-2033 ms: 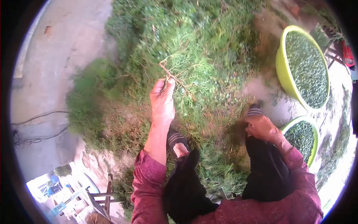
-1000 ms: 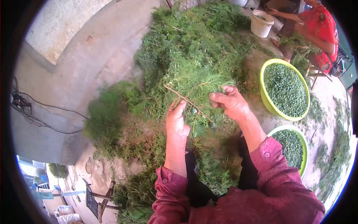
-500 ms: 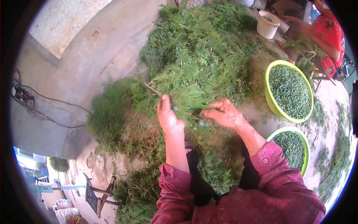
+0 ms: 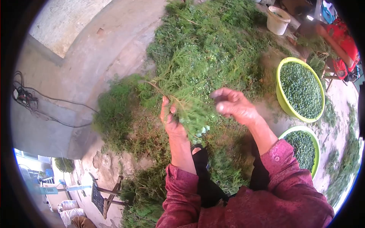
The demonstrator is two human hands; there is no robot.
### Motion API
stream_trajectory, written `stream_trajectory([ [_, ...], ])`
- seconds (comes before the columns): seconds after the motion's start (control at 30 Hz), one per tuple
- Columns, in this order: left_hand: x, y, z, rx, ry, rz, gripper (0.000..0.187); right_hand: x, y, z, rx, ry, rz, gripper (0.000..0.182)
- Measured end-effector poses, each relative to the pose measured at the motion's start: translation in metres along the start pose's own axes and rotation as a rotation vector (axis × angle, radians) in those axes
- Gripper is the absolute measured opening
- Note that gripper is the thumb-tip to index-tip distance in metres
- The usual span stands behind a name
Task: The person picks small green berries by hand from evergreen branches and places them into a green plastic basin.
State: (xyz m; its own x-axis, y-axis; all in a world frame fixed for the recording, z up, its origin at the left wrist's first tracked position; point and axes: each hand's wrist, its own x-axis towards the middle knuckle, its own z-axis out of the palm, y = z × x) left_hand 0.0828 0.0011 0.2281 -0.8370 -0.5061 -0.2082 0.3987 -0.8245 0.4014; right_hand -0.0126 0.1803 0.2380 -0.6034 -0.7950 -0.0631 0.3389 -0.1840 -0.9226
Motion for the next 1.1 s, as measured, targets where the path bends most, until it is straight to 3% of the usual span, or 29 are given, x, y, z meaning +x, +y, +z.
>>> stream_trajectory([
  [0.03,0.001,-0.002,0.0,0.004,0.001,-0.003,0.018,0.002,0.005,0.006,-0.125,-0.023,-0.064,0.05],
  [0.13,0.001,-0.004,-0.001,-0.022,-0.136,-0.016,0.018,0.004,0.012,0.012,-0.28,-0.013,-0.054,0.046],
  [0.27,0.001,-0.008,0.002,0.069,-0.036,0.071,0.028,0.006,0.005,0.009,-0.27,-0.017,0.055,0.019],
  [0.33,0.002,-0.01,0.006,0.08,0.001,0.114,0.035,0.008,0.01,0.006,-0.296,-0.018,-0.001,0.016],
  [0.4,0.0,-0.01,0.006,0.216,0.257,0.254,0.042,0.007,0.014,0.005,-0.32,-0.018,-0.058,0.015],
  [0.43,-0.001,-0.01,0.008,0.218,0.254,0.25,0.042,0.007,0.013,0.002,-0.357,-0.029,-0.041,0.015],
  [0.53,-0.004,-0.009,0.007,0.254,0.16,0.218,0.045,0.007,0.015,-0.002,-0.424,-0.035,-0.034,0.014],
  [0.6,0.004,-0.009,-0.004,-0.019,-0.328,0.045,0.042,0.005,0.015,-0.004,-0.448,-0.028,-0.043,0.013],
  [0.63,0.001,-0.008,0.001,-0.018,-0.328,0.042,0.042,0.005,0.012,-0.005,-0.411,0.015,-0.064,0.012],
  [0.7,-0.009,-0.007,0.014,0.437,-0.17,0.262,0.03,0.002,0.003,-0.008,-0.371,0.063,-0.083,0.011],
  [0.8,-0.007,-0.005,0.01,0.708,-0.012,0.311,0.019,-0.003,-0.017,-0.02,-0.333,0.192,0.007,0.011],
  [0.83,-0.003,0.003,0.006,0.692,-0.244,0.213,0.014,-0.005,-0.02,-0.025,-0.29,0.228,-0.019,0.011],
  [0.93,0.003,0.001,0.007,0.666,-0.264,0.317,0.018,-0.008,-0.026,-0.044,-0.197,0.268,-0.072,0.013],
  [1.1,0.0,-0.001,0.014,0.977,-0.133,0.434,0.033,-0.012,-0.032,-0.057,-0.275,0.361,-0.091,0.015],
])
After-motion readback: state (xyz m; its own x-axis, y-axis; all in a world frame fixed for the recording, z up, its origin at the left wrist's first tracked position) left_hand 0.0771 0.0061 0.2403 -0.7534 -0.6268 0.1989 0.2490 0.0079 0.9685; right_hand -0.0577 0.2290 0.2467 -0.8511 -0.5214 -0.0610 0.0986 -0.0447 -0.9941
